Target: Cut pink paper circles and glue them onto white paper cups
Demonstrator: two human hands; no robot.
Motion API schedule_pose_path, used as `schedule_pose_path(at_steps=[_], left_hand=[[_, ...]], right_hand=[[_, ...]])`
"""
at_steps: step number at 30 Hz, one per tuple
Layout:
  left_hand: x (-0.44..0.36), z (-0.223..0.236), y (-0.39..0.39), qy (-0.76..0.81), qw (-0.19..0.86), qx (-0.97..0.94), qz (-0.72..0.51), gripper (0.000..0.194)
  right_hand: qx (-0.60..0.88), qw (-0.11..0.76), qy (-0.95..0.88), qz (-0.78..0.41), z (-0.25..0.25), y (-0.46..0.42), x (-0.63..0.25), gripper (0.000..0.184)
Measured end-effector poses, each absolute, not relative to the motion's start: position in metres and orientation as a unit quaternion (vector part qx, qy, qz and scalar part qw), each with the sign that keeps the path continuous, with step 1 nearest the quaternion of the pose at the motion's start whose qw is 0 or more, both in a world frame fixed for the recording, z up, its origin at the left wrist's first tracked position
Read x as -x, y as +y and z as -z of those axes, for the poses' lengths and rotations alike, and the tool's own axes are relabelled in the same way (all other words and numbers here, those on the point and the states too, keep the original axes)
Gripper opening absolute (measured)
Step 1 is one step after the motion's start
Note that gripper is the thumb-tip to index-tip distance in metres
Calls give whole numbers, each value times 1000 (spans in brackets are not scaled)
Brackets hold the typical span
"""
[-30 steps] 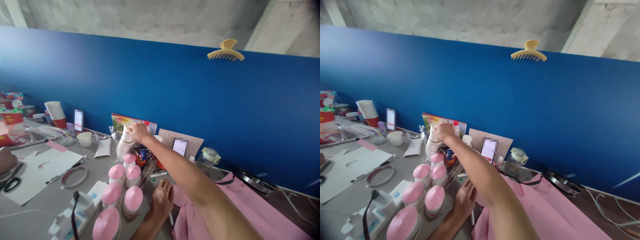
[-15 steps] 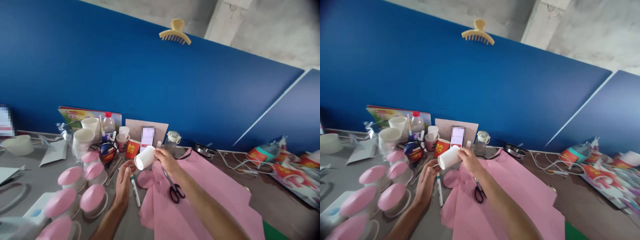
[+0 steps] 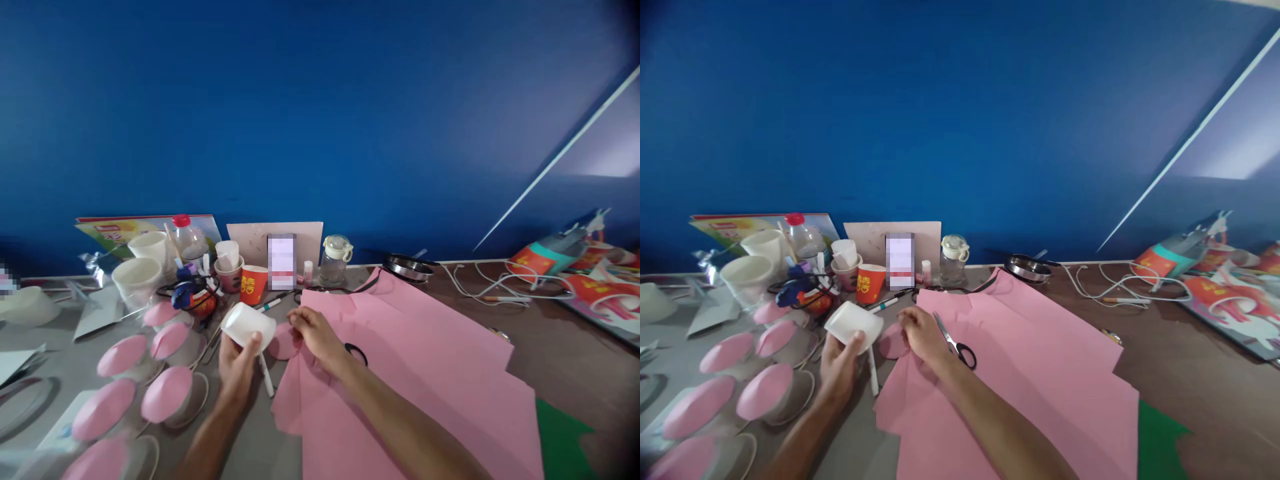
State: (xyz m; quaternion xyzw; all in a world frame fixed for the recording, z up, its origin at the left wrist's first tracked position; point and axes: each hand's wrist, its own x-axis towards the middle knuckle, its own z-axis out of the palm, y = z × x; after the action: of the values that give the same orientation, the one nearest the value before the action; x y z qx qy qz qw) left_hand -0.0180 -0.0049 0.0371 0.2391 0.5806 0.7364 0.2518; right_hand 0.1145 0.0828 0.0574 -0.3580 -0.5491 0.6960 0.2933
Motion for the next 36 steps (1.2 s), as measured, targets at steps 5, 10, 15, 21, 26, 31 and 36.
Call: schedule_pose_path(at_steps=[5,10,15,21,26,31,36], left_hand=[[23,-42,-3,524,296,-147,-785,42],[23,-40,-8,503,318,-147,-790,42],[29,-39,-6,488,293,-139,-810,40],[29,-41,-6,507,277,-151,-802,42],[26,-42,-7,506,275,-124,-808,43],[25,-54,-6,403,418,-59,-812,35],[27,-65,-12,276,569,-31,-774,48]], right_hand=[[335,296,-723,-526,-63,79,-127,21],[209,144,-919,-303,-59,43,-113,27],[154,59,-974,-156,-58,29,-104,31],[170,61,-969,-167,-58,26,-104,22],[306,196,-894,-264,-57,33,-106,28],[298,287,-729,-546,-55,51,-110,32],[195,183,-623,-735,-55,62,-119,34]])
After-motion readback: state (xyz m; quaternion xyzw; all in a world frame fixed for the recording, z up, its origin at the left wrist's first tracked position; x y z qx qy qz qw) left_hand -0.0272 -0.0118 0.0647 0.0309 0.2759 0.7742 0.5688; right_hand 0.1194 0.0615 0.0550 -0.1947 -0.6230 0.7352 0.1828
